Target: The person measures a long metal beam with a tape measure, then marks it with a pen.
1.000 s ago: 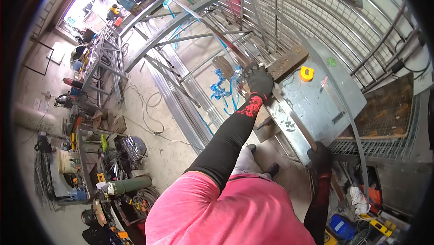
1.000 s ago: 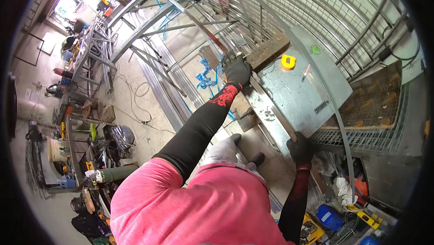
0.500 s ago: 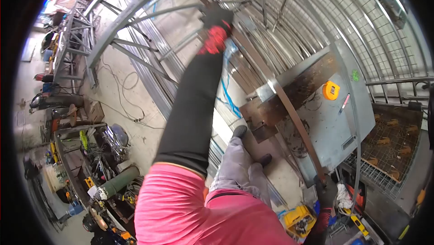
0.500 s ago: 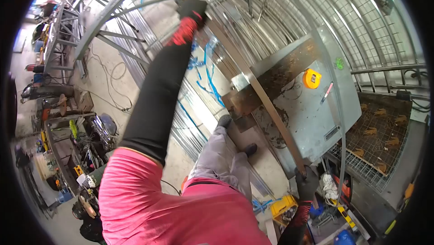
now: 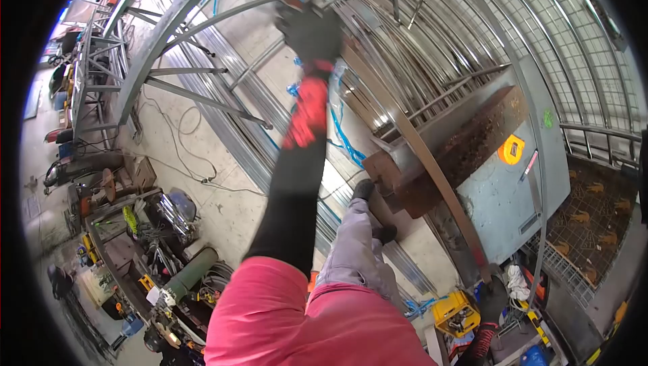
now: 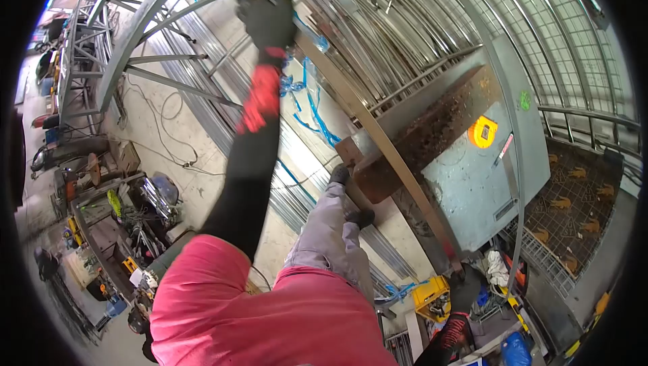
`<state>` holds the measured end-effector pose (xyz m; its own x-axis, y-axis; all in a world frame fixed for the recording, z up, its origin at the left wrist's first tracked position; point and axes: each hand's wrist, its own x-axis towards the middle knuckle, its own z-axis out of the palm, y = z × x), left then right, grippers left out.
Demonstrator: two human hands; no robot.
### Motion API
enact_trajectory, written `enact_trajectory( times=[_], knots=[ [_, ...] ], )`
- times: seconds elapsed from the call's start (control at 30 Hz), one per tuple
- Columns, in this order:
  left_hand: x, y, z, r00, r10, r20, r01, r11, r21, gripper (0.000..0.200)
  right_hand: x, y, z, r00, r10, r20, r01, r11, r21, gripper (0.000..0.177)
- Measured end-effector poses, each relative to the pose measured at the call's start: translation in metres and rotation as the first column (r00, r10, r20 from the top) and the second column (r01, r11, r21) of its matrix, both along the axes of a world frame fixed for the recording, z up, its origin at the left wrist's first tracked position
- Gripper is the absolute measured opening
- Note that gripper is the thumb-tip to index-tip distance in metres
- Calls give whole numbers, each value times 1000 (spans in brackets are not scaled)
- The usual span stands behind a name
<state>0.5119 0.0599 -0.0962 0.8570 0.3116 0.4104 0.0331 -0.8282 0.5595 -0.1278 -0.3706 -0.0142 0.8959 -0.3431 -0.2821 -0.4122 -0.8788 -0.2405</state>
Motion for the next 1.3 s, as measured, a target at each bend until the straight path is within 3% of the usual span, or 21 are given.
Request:
enact_trajectory(
  times=[0.1, 0.17, 0.27, 0.33, 0.37, 0.4, 0.47, 0.53, 0.63, 0.67, 0.77, 0.83, 0.9, 1.03, 1.1, 1.13, 1.17, 1.2, 1.23, 1.27, 1.3],
  knots=[
    [-110, -65, 1, 977, -195, 83, 186, 976, 112, 35, -4, 0, -1, 998, -40, 41, 39, 999, 28, 35],
    [-174, -85, 42, 884, -465, -48, 468, 882, 58, 20, -10, -4, 0, 994, -105, -44, 106, 994, 24, 36],
    [-157, -68, 40, 826, -562, 40, 551, 820, 158, 16, -14, -5, -2, 981, -181, -72, 187, 978, 88, 35],
    [-107, -38, 31, 818, -567, 96, 472, 757, 452, 11, -17, -7, -6, 994, -107, 15, 106, 992, 76, 33],
    [-72, -14, 18, 764, -562, 316, 482, 823, 300, 14, -19, -7, -7, 993, -111, 29, 109, 991, 76, 33],
    [-33, 14, 4, 778, -587, 226, 503, 796, 337, 19, -18, -4, -5, 992, -128, 5, 128, 989, 76, 31],
    [22, 51, 22, 873, -465, 146, 421, 870, 256, 34, -16, -5, -7, 990, -136, 27, 133, 986, 99, 27],
    [73, 73, 34, 974, -185, -132, 215, 940, 266, 45, -12, -3, -6, 990, -127, 56, 121, 988, 96, 26],
    [110, 65, 57, 944, 100, -314, 14, 940, 342, 42, -15, -4, -14, 990, -92, 107, 83, 993, 80, 24],
    [115, 61, 44, 963, 103, -250, -3, 929, 369, 44, -13, -2, -11, 987, -73, 140, 61, 994, 91, 24],
    [65, 29, 27, 998, -57, -23, 60, 983, 176, 43, -8, 4, -5, 980, -36, 197, 32, 999, 26, 25],
    [-18, 0, 36, 927, -359, -106, 374, 901, 220, 45, -6, 6, -9, 971, -21, 238, 31, 999, -40, 26],
    [-102, -54, 29, 930, -364, -58, 334, 764, 553, 38, -10, 2, -9, 985, -47, 165, 46, 999, 11, 27],
    [-178, -80, 49, 636, -763, -115, 771, 623, 134, 31, -13, 2, -5, 988, -90, 123, 84, 995, 55, 27],
    [-137, -70, 34, 805, -591, -44, 581, 773, 253, 25, -17, -3, -9, 991, -117, 61, 115, 992, 47, 28],
    [-100, -46, 10, 840, -530, -115, 495, 663, 562, 17, -21, -6, -14, 993, -71, 92, 69, 997, 24, 28],
    [-63, -12, -1, 806, -590, -43, 585, 786, 200, 14, -21, -6, -12, 994, -89, 67, 88, 996, 15, 28],
    [-18, 23, 0, 747, -660, -75, 662, 750, -4, 11, -17, -5, -10, 994, -91, 66, 89, 995, 35, 28],
    [18, 51, 4, 745, -655, 123, 524, 690, 499, 12, -14, -2, -7, 993, -93, 70, 89, 994, 58, 27],
    [70, 80, -2, 610, -731, 305, 451, 637, 625, 19, -11, 2, -3, 993, -108, 53, 104, 993, 57, 27],
    [109, 104, -13, 778, -586, 227, 376, 723, 579, 27, -5, 6, 0, 991, -102, 82, 98, 994, 53, 27]
  ],
)
